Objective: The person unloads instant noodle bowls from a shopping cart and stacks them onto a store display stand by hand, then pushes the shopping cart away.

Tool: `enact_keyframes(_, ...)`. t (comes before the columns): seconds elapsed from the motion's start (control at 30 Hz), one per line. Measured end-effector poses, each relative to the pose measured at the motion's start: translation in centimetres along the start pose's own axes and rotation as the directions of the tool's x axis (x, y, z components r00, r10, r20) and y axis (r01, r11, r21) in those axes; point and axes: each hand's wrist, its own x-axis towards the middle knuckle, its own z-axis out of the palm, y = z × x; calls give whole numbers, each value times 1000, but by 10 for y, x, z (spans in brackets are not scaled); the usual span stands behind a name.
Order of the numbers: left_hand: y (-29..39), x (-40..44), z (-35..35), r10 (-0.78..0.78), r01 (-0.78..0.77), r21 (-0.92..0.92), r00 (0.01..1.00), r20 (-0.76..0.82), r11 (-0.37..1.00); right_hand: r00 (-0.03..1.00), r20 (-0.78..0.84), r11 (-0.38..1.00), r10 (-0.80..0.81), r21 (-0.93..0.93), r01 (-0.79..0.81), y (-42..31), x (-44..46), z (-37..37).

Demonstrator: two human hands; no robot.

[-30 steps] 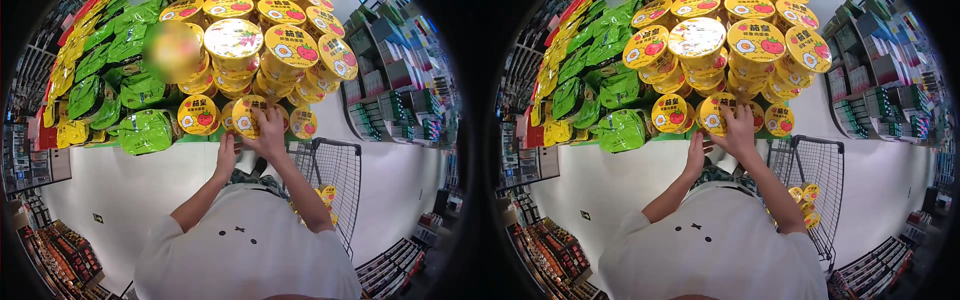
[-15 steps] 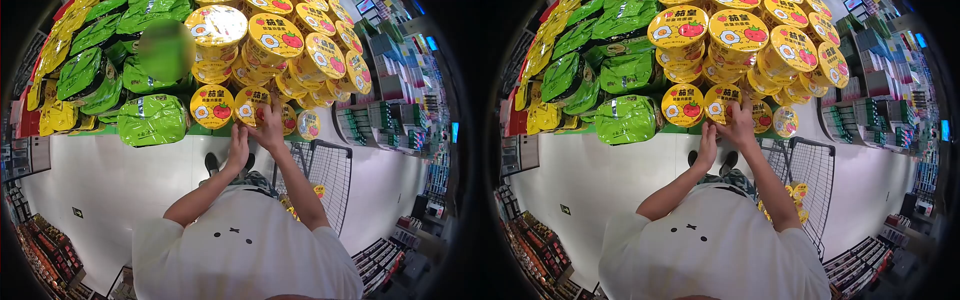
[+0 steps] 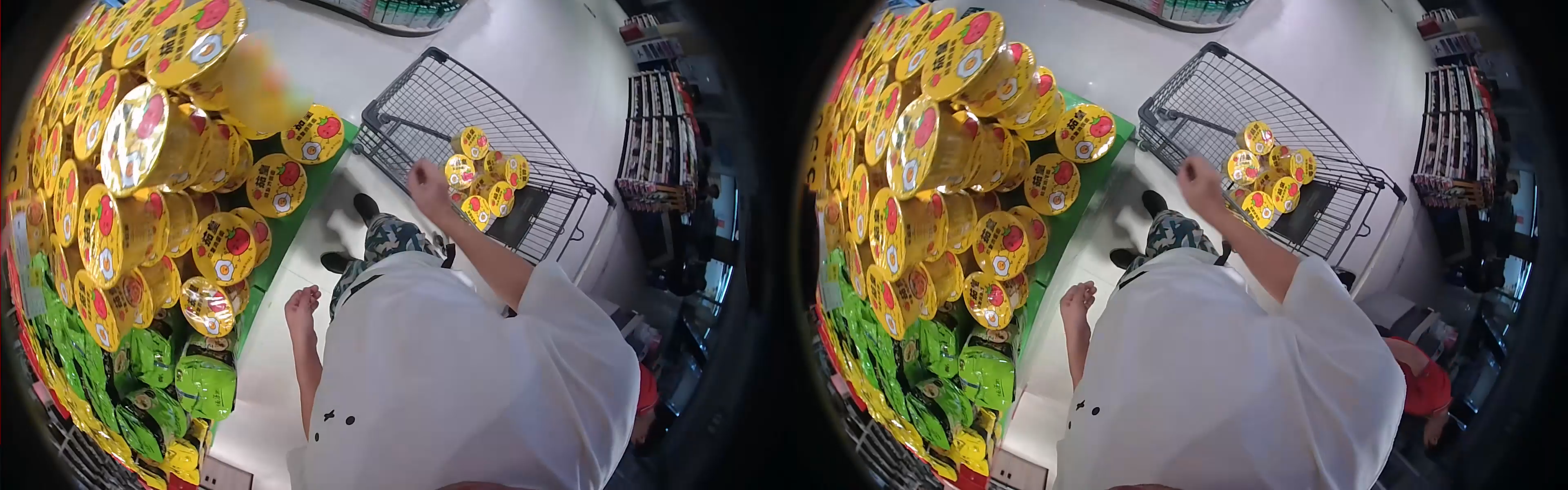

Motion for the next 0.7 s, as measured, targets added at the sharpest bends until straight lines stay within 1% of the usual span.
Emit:
enact_keyframes(0.03,-1,1,-2,-114,105,138,992,56,985,978,-41,979,202,2,-203,45,7,-10)
enact_keyframes(0.07,2,2,2,-127,117,162,991,50,980,916,-78,919,394,9,-395,92,14,-20)
enact_keyframes(0.13,5,1,14,-111,113,263,994,-21,958,914,-8,875,405,-289,-390,189,18,-41)
enact_keyframes(0.17,15,3,22,-159,162,314,987,-36,936,906,-2,869,423,-283,-406,223,20,-48)
enact_keyframes(0.2,24,5,26,-171,178,330,984,-51,927,831,93,792,549,-376,-481,252,19,-51)
enact_keyframes(0.23,29,8,32,-186,197,360,980,-66,912,731,177,708,659,-475,-523,274,20,-52)
enact_keyframes(0.27,33,14,39,-197,213,386,977,-81,897,721,193,707,665,-472,-526,296,23,-50)
enact_keyframes(0.33,44,19,48,-219,248,409,969,-118,878,680,197,660,706,-533,-530,312,22,-38)
enact_keyframes(0.37,47,20,54,-191,227,437,973,-127,870,594,252,618,764,-553,-559,321,27,-33)
enact_keyframes(0.4,53,21,61,-160,205,462,978,-135,863,580,273,619,768,-552,-559,322,27,-26)
enact_keyframes(0.47,51,27,68,-163,230,469,970,-180,853,625,129,494,770,-742,-454,318,33,-3)
enact_keyframes(0.53,50,24,70,-145,176,492,984,-101,853,555,177,443,813,-806,-392,326,39,7)
enact_keyframes(0.57,46,23,73,-126,154,501,988,-90,851,527,214,422,823,-850,-315,337,44,10)
enact_keyframes(0.6,46,23,77,-99,131,514,991,-88,848,503,177,376,846,-867,-328,341,44,16)
enact_keyframes(0.63,53,20,87,-118,162,532,986,-117,831,548,180,368,817,-894,-256,358,38,24)
enact_keyframes(0.67,59,19,97,-139,190,547,981,-134,816,539,201,363,818,-907,-213,354,44,22)
enact_keyframes(0.7,55,20,99,-110,164,557,985,-129,814,531,149,335,834,-901,-274,344,47,21)
